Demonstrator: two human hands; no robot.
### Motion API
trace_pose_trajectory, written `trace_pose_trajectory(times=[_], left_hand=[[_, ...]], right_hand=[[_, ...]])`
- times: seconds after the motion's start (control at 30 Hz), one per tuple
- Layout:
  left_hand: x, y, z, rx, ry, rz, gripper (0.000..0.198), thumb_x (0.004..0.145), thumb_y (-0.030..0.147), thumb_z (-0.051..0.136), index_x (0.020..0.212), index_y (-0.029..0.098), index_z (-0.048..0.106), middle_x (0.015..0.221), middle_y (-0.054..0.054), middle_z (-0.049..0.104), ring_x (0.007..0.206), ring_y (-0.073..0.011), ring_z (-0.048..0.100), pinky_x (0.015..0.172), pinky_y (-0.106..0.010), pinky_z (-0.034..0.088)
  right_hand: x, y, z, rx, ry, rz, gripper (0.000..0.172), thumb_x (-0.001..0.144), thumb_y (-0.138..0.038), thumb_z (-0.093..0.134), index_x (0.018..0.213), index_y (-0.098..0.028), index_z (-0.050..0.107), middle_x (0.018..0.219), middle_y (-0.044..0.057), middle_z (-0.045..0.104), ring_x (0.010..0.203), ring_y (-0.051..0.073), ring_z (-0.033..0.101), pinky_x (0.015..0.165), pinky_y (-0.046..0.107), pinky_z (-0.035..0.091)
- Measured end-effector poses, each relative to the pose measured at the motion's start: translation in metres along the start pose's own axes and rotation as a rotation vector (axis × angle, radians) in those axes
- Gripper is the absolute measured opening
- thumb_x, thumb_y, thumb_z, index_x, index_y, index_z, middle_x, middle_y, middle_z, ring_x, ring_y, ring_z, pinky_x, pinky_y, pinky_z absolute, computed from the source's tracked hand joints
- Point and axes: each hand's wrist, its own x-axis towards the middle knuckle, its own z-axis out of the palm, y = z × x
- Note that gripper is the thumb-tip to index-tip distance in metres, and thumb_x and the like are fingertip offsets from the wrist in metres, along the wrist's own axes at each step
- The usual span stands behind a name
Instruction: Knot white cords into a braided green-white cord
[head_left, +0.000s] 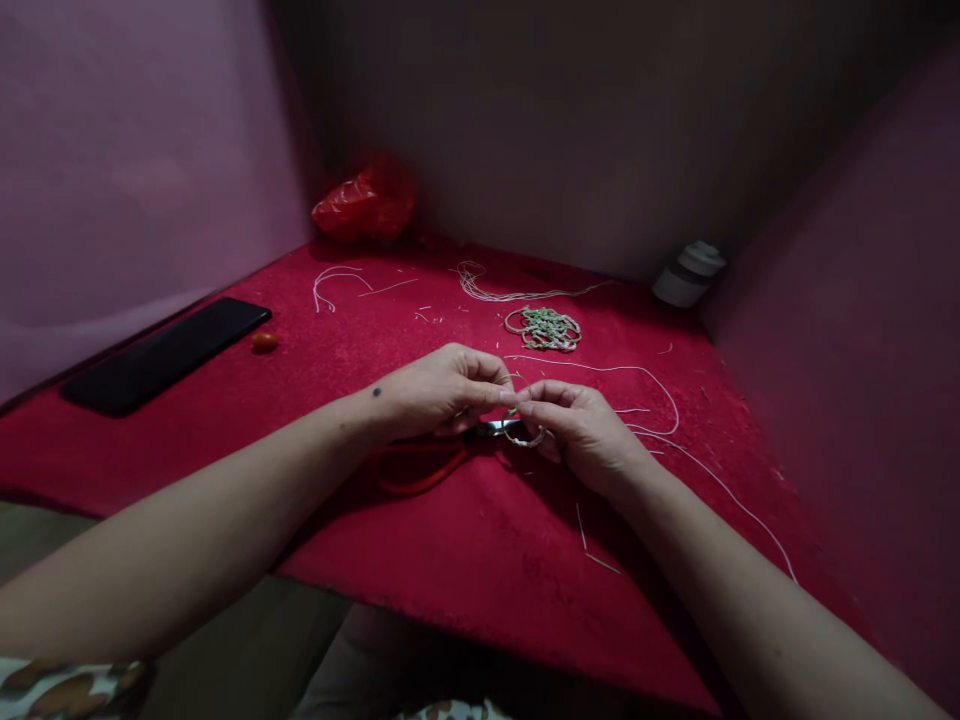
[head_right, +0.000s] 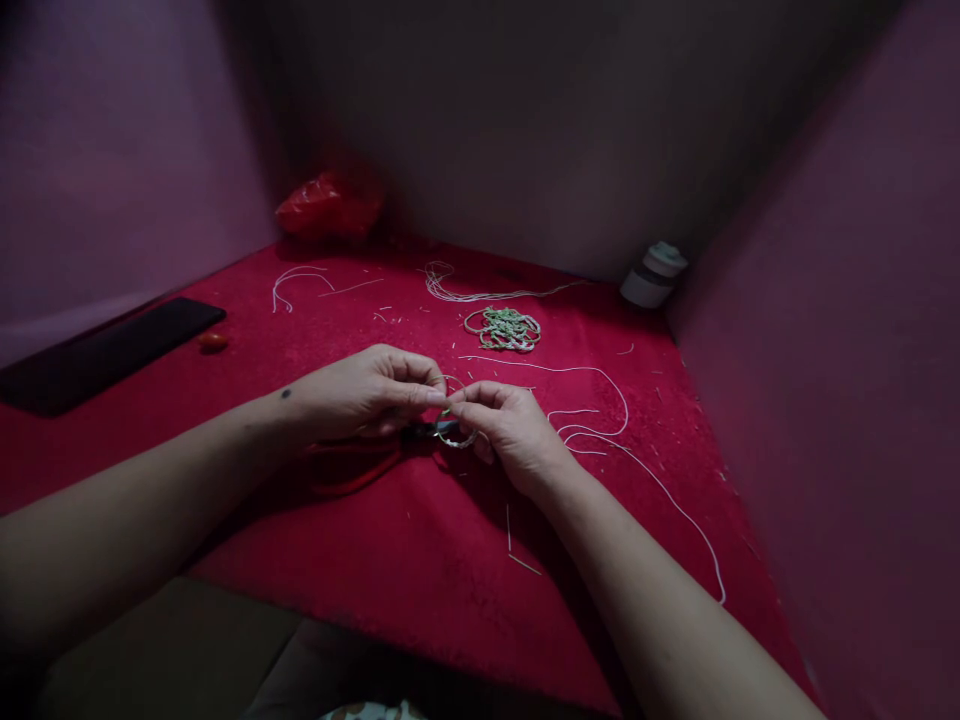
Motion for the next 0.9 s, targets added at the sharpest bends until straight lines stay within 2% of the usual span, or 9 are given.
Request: trace_pose_trajectory(times=[0.27, 0.4, 0.6, 0.9], left_hand=[[0.001, -0.002, -0.003, -0.072, -0.019, 0.011, 0.016, 0.077, 0.031, 0.058, 0.073, 0.016, 0.054, 0.046, 0.006, 0.042, 0.034, -0.0025, 0.032, 0.035, -0.015, 0.023], [0.003, -0.003, -0.005, -0.146, 0.028, 0.043, 0.017, 0.078, 0.03, 0.057, 0.07, 0.016, 0.052, 0.05, 0.006, 0.041, 0.035, -0.0016, 0.034, 0.034, -0.014, 0.022], [0.0, 0.003, -0.011, -0.185, 0.085, 0.012, 0.015, 0.079, 0.031, 0.056, 0.076, 0.016, 0.056, 0.05, 0.007, 0.037, 0.033, -0.0014, 0.031, 0.031, -0.013, 0.019], [0.006, -0.002, -0.019, -0.158, 0.179, 0.124, 0.018, 0.079, 0.032, 0.056, 0.075, 0.014, 0.057, 0.049, 0.006, 0.037, 0.035, -0.0012, 0.032, 0.035, -0.014, 0.025]], right_hand=[[0.001, 0.0, 0.0, 0.04, 0.0, 0.006, 0.021, 0.067, -0.03, 0.068, 0.076, -0.014, 0.059, 0.057, -0.003, 0.055, 0.04, 0.002, 0.038, 0.037, 0.015, 0.026], [0.001, -0.001, -0.001, 0.053, 0.013, 0.013, 0.017, 0.066, -0.028, 0.067, 0.073, -0.014, 0.058, 0.057, -0.002, 0.057, 0.036, 0.002, 0.037, 0.034, 0.016, 0.024], [0.001, -0.001, -0.002, 0.069, 0.027, 0.029, 0.015, 0.066, -0.024, 0.065, 0.072, -0.015, 0.055, 0.065, 0.001, 0.064, 0.034, 0.003, 0.039, 0.031, 0.016, 0.025], [0.002, 0.0, -0.002, 0.125, -0.021, 0.019, 0.015, 0.063, -0.022, 0.068, 0.073, -0.014, 0.059, 0.053, -0.003, 0.055, 0.036, 0.003, 0.037, 0.033, 0.016, 0.027]])
